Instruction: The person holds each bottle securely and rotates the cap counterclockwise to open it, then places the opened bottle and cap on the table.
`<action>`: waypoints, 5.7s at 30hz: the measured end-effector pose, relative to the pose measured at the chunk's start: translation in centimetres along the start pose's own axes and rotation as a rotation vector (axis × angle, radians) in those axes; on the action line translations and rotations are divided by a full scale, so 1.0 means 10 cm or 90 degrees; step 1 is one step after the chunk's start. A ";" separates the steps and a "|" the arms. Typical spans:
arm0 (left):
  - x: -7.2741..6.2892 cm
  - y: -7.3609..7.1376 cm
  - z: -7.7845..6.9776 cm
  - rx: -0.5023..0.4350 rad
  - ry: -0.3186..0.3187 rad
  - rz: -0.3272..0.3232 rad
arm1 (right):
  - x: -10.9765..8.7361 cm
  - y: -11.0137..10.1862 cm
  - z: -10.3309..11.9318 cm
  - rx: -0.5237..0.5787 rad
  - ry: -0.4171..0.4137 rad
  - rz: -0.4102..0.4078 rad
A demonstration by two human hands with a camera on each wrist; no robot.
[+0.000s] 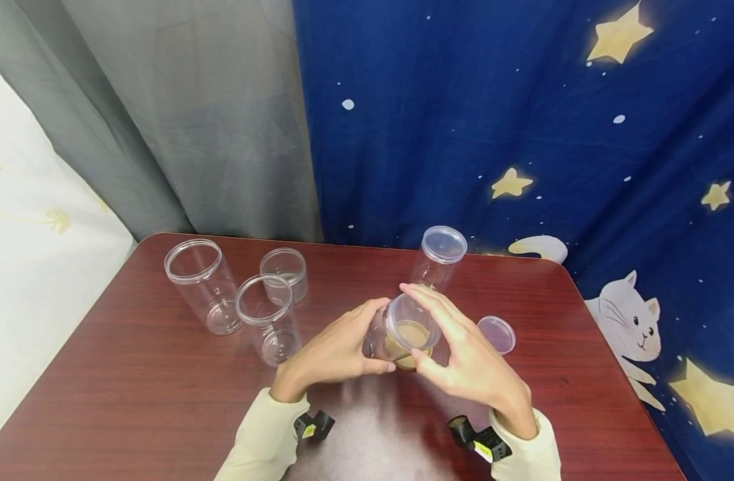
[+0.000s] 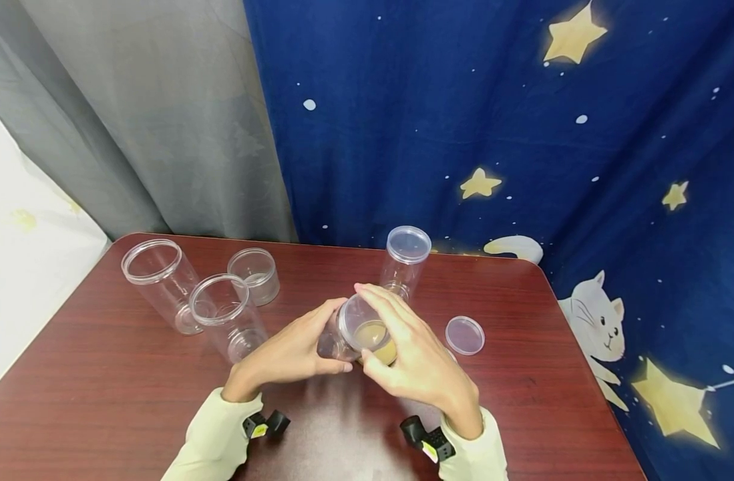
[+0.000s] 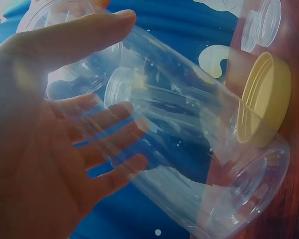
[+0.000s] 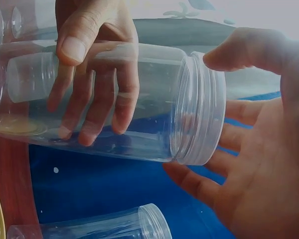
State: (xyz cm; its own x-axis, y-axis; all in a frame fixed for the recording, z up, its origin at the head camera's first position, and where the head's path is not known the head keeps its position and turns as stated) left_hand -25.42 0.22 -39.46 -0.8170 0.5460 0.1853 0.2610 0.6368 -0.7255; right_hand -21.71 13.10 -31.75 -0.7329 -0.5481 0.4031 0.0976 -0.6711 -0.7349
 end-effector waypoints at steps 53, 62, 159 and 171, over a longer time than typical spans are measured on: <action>0.03 -0.04 -0.02 0.070 0.031 -0.056 | -0.02 -0.07 -0.10 -0.179 0.120 -0.125; -0.01 -0.06 0.04 0.063 0.021 -0.043 | 0.00 -0.01 -0.07 -0.159 0.087 -0.093; -0.01 -0.42 0.62 0.028 -0.158 -0.353 | -0.69 0.35 -0.63 -0.173 0.160 0.108; -0.03 -0.42 0.70 -0.009 -0.208 -0.377 | -0.84 0.50 -0.73 -0.106 0.196 0.150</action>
State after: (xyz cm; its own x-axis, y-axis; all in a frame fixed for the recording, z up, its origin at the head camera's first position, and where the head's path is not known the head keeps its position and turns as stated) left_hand -29.88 -6.38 -41.06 -0.9373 -0.0880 0.3373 -0.2734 0.7860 -0.5545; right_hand -20.00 17.98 -42.81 -0.8730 -0.4853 0.0493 0.1959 -0.4413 -0.8757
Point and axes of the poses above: each hand's wrist, its own x-axis towards the middle knuckle, its own y-axis out of the palm, z = x × y, the point moved 9 cm from there along x, towards the middle knuckle, and after that the axes turned 1 degree about x, right-handed, at the moved point
